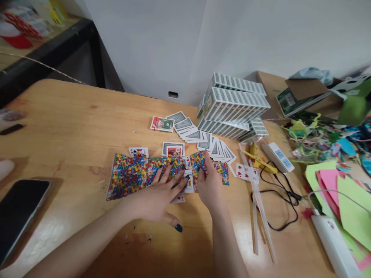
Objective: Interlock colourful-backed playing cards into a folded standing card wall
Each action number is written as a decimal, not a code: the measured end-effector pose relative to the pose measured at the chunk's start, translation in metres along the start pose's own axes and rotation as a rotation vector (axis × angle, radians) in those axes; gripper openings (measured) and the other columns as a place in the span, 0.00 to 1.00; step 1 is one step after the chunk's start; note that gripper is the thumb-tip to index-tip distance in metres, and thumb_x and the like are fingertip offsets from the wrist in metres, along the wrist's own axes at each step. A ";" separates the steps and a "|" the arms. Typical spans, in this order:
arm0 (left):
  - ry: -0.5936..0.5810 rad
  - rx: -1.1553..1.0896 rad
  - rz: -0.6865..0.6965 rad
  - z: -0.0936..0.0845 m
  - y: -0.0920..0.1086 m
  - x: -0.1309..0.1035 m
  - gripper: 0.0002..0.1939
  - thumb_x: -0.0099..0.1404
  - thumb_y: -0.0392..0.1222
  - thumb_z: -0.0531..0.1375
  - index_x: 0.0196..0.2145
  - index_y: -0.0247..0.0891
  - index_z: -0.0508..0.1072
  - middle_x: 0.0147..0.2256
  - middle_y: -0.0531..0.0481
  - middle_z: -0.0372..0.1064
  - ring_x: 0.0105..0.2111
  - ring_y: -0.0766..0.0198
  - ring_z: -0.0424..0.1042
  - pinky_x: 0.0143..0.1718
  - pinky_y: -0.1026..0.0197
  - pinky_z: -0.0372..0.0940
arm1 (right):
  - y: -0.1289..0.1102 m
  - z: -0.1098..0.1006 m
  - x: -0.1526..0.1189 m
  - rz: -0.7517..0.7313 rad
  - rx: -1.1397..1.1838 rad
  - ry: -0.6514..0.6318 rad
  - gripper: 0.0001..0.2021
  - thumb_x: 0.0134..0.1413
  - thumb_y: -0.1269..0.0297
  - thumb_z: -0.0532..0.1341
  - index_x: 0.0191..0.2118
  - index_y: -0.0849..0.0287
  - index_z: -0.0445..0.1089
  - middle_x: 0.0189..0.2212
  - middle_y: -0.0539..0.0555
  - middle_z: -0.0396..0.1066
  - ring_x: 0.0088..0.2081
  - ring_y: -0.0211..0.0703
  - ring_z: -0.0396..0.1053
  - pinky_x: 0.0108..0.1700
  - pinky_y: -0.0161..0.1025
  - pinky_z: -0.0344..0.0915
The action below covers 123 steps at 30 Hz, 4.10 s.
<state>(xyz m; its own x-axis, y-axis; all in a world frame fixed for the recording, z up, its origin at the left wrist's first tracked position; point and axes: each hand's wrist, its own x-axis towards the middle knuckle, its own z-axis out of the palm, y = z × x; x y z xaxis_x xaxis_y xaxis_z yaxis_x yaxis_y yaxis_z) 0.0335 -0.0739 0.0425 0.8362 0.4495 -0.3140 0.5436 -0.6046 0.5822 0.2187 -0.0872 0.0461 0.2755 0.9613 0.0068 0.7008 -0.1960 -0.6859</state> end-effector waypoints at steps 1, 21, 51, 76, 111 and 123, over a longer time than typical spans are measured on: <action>-0.001 -0.001 0.001 0.000 0.000 0.000 0.54 0.47 0.73 0.48 0.62 0.40 0.33 0.63 0.43 0.21 0.58 0.33 0.18 0.54 0.33 0.28 | 0.001 0.001 0.000 0.001 0.006 0.005 0.29 0.49 0.69 0.50 0.60 0.58 0.51 0.50 0.57 0.65 0.56 0.49 0.56 0.56 0.49 0.54; -0.028 -0.010 0.025 -0.001 -0.001 0.002 0.54 0.46 0.73 0.48 0.62 0.44 0.33 0.63 0.43 0.20 0.58 0.33 0.17 0.53 0.32 0.25 | 0.022 0.003 0.006 0.101 0.296 0.000 0.30 0.45 0.68 0.54 0.58 0.53 0.55 0.52 0.52 0.64 0.53 0.48 0.61 0.54 0.49 0.58; -0.071 -0.009 0.004 -0.007 0.002 0.001 0.52 0.48 0.72 0.48 0.62 0.44 0.33 0.63 0.45 0.16 0.58 0.33 0.17 0.54 0.32 0.29 | 0.004 0.004 -0.003 0.015 0.085 0.066 0.29 0.50 0.68 0.51 0.60 0.54 0.51 0.56 0.54 0.59 0.55 0.47 0.58 0.55 0.48 0.55; -0.065 -0.024 -0.016 -0.007 0.003 0.001 0.53 0.47 0.73 0.47 0.62 0.42 0.34 0.63 0.45 0.19 0.58 0.35 0.17 0.55 0.34 0.29 | 0.016 0.008 -0.006 0.103 0.263 0.120 0.28 0.49 0.65 0.54 0.58 0.57 0.54 0.55 0.56 0.60 0.54 0.49 0.59 0.54 0.50 0.57; -0.016 -0.023 -0.026 -0.002 0.001 0.002 0.53 0.48 0.73 0.48 0.62 0.41 0.36 0.63 0.46 0.21 0.59 0.36 0.17 0.55 0.35 0.26 | 0.020 0.016 -0.007 0.049 0.291 0.186 0.26 0.49 0.65 0.54 0.57 0.56 0.57 0.53 0.57 0.62 0.51 0.48 0.63 0.53 0.49 0.59; 0.014 -0.007 -0.023 0.000 0.000 0.002 0.50 0.50 0.72 0.47 0.62 0.40 0.39 0.63 0.46 0.23 0.59 0.36 0.19 0.55 0.36 0.27 | 0.030 0.013 0.007 0.071 0.282 0.092 0.26 0.48 0.66 0.54 0.56 0.57 0.58 0.51 0.57 0.65 0.53 0.49 0.61 0.52 0.50 0.60</action>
<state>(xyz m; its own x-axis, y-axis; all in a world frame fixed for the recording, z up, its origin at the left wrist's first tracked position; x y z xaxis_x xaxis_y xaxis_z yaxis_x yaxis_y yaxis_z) 0.0356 -0.0733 0.0415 0.8225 0.4725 -0.3166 0.5620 -0.5892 0.5805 0.2333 -0.0836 0.0163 0.3850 0.9229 0.0090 0.4707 -0.1879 -0.8620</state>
